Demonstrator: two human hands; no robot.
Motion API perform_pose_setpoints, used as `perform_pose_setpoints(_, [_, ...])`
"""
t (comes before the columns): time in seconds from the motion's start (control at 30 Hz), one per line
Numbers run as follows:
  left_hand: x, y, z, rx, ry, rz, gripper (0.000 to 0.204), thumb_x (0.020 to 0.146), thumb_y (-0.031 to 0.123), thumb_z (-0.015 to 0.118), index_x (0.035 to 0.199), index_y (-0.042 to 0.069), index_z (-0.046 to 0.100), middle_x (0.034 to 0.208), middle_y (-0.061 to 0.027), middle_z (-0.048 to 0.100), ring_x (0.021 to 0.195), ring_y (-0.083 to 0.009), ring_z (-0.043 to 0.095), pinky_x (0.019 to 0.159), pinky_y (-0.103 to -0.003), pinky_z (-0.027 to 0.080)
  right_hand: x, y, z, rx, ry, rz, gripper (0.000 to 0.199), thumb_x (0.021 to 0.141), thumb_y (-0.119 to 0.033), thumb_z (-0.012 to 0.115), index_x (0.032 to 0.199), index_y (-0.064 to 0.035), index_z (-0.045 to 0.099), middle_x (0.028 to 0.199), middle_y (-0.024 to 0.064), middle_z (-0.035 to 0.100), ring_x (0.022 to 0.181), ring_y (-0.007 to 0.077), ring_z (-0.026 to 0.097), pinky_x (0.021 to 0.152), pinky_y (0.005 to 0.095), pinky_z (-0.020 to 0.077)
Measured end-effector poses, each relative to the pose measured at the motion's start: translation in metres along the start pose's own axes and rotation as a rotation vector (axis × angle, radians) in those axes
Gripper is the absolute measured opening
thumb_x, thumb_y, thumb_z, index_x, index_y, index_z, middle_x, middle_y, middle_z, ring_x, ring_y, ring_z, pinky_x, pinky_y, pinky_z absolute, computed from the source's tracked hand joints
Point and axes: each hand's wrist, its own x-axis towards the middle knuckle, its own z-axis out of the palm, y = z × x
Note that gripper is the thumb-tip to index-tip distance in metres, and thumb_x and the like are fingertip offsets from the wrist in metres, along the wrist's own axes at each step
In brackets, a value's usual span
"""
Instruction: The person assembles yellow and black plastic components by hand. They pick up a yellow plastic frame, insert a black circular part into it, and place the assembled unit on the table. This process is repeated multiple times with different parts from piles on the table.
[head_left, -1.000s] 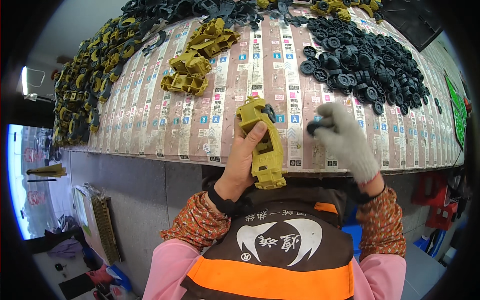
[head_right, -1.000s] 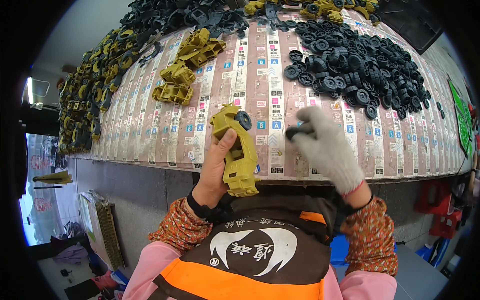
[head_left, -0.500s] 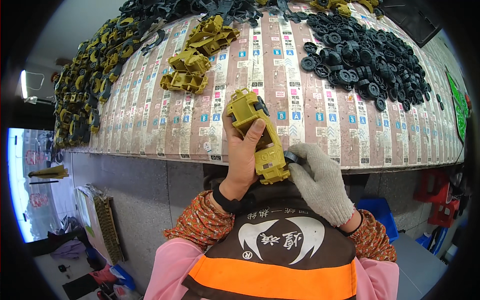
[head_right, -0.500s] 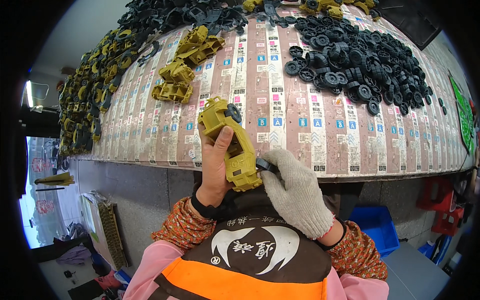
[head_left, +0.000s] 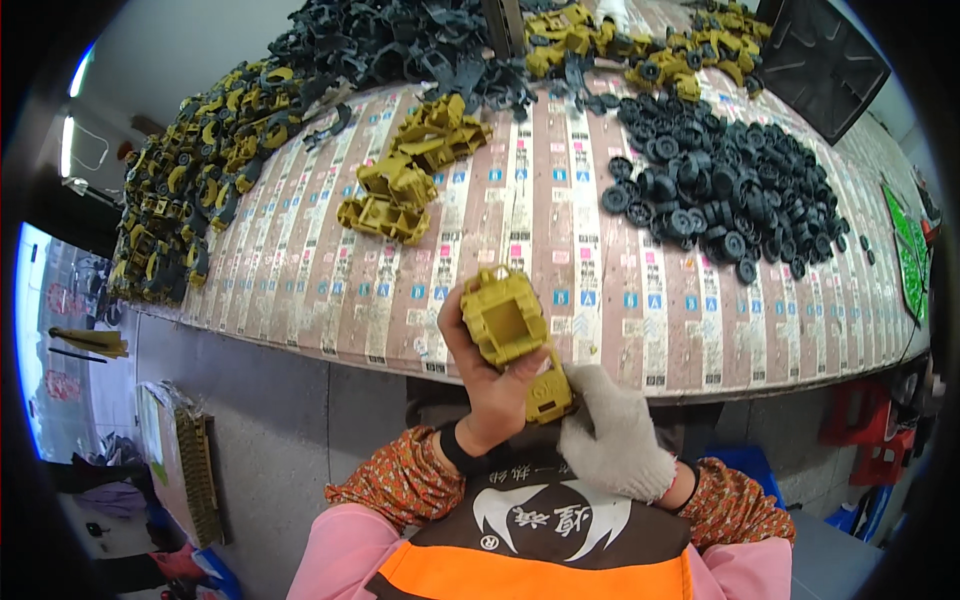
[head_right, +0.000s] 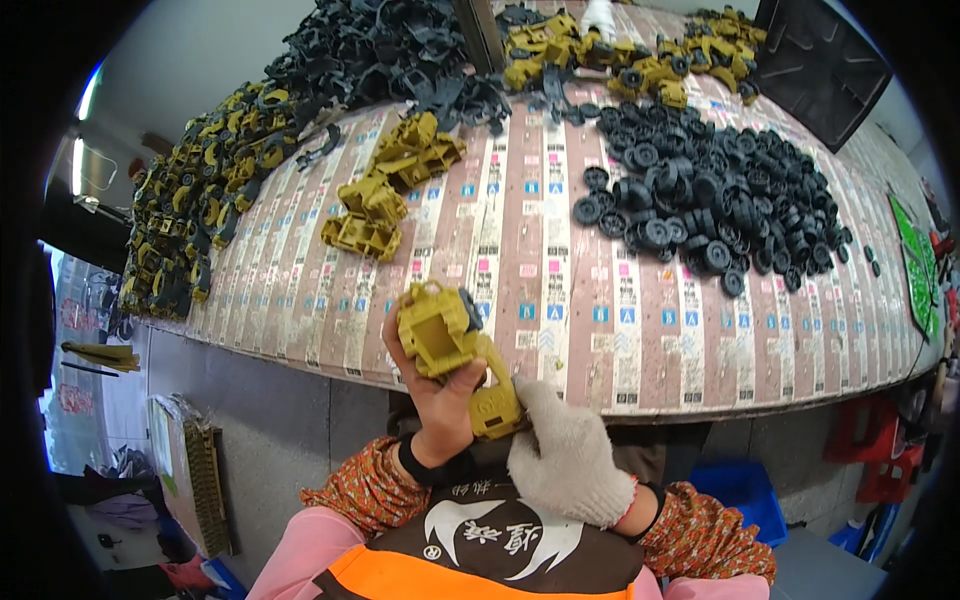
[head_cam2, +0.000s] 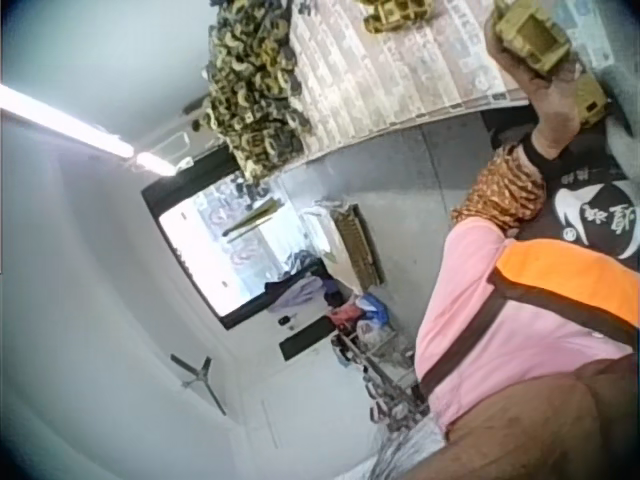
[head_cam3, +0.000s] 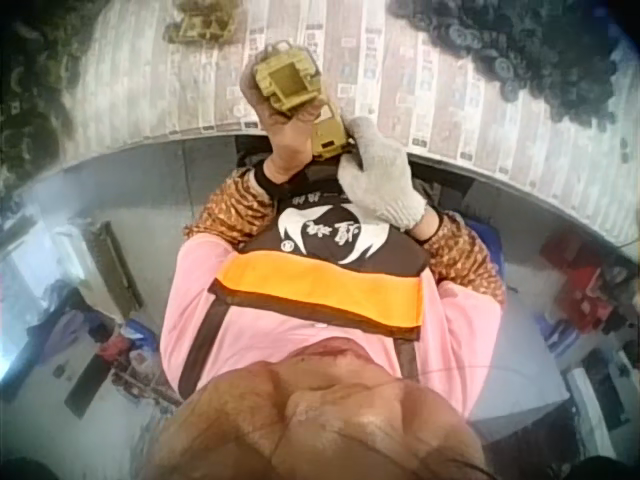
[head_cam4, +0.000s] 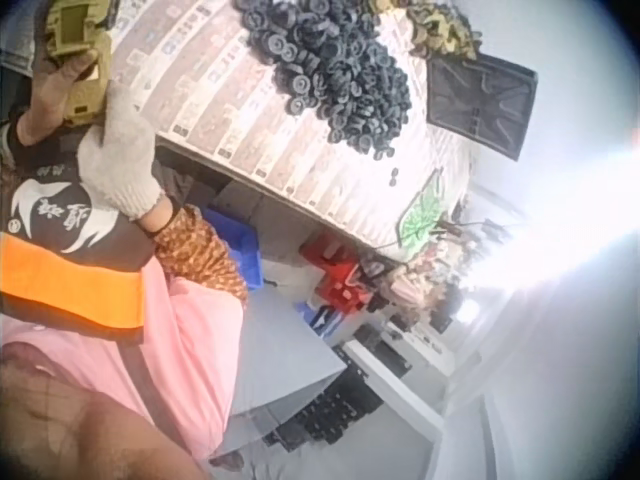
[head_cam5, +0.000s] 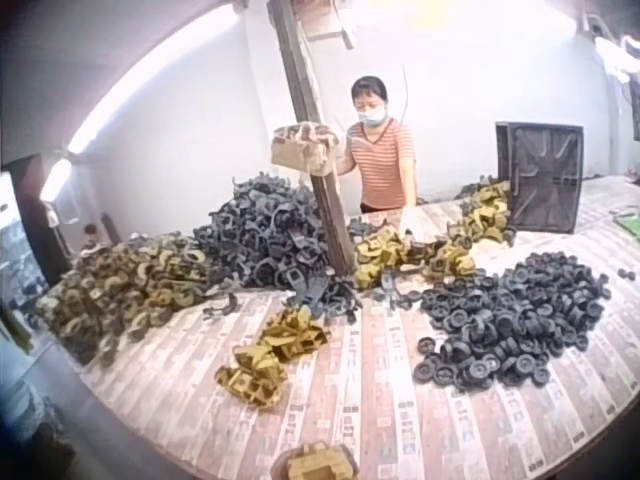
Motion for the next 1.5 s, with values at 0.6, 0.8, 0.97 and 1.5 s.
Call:
perform_pose_setpoints(0.6, [0.08, 0.009, -0.083, 0.034, -0.009, -0.337, 0.064, 0.105, 0.012, 0.063, 0.161, 0.014, 0.032, 0.138, -0.008, 0.057, 0.122, -0.0149, 0.057, 0.1, -0.031, 0.049, 0.205, 0.018, -0.087, 0.542, -0.1, 0.416, 0.04, 0.099, -0.037, 0.069, 0.111, 0.0004, 0.063, 0.099, 0.0131, 0.071, 0.07, 0.0156, 0.071, 0.059, 0.0284, 0.059])
perform_pose_setpoints(0.8, [0.118, 0.013, -0.132, 0.447, 0.026, -0.115, 0.039, 0.102, 0.007, 0.063, 0.141, 0.01, 0.056, 0.121, -0.0016, 0.061, 0.113, -0.0124, 0.057, 0.094, -0.029, 0.048, 0.34, 0.028, -0.137, 0.679, 0.226, 0.064, 0.05, 0.102, -0.031, 0.069, 0.131, 0.0077, 0.056, 0.098, 0.0108, 0.064, 0.072, 0.0191, 0.066, 0.067, 0.0331, 0.0593])
perform_pose_setpoints(0.97, [0.156, 0.024, -0.138, 1.018, -0.131, 0.106, 0.051, 0.093, 0.006, 0.071, 0.141, 0.011, 0.058, 0.131, -0.0083, 0.061, 0.123, -0.0271, 0.056, 0.106, -0.037, 0.044, 0.321, -0.006, -0.109, 0.362, 0.125, 0.137, 0.069, 0.099, -0.03, 0.071, 0.147, 0.0107, 0.046, 0.122, 0.0182, 0.063, 0.101, 0.0207, 0.069, 0.08, 0.0326, 0.0612])
perform_pose_setpoints(1.5, [0.228, -0.01, -0.116, 0.977, -0.238, 0.208, 0.027, 0.103, 0.025, 0.071, 0.124, 0.011, 0.061, 0.118, -0.0096, 0.07, 0.104, -0.0291, 0.07, 0.094, -0.039, 0.053, 0.161, 0.103, -0.136, -0.648, 0.267, -0.057, 0.011, 0.096, -0.013, 0.064, 0.102, -0.0055, 0.07, 0.096, 0.0179, 0.068, 0.096, 0.0397, 0.068, 0.083, 0.0471, 0.0544])
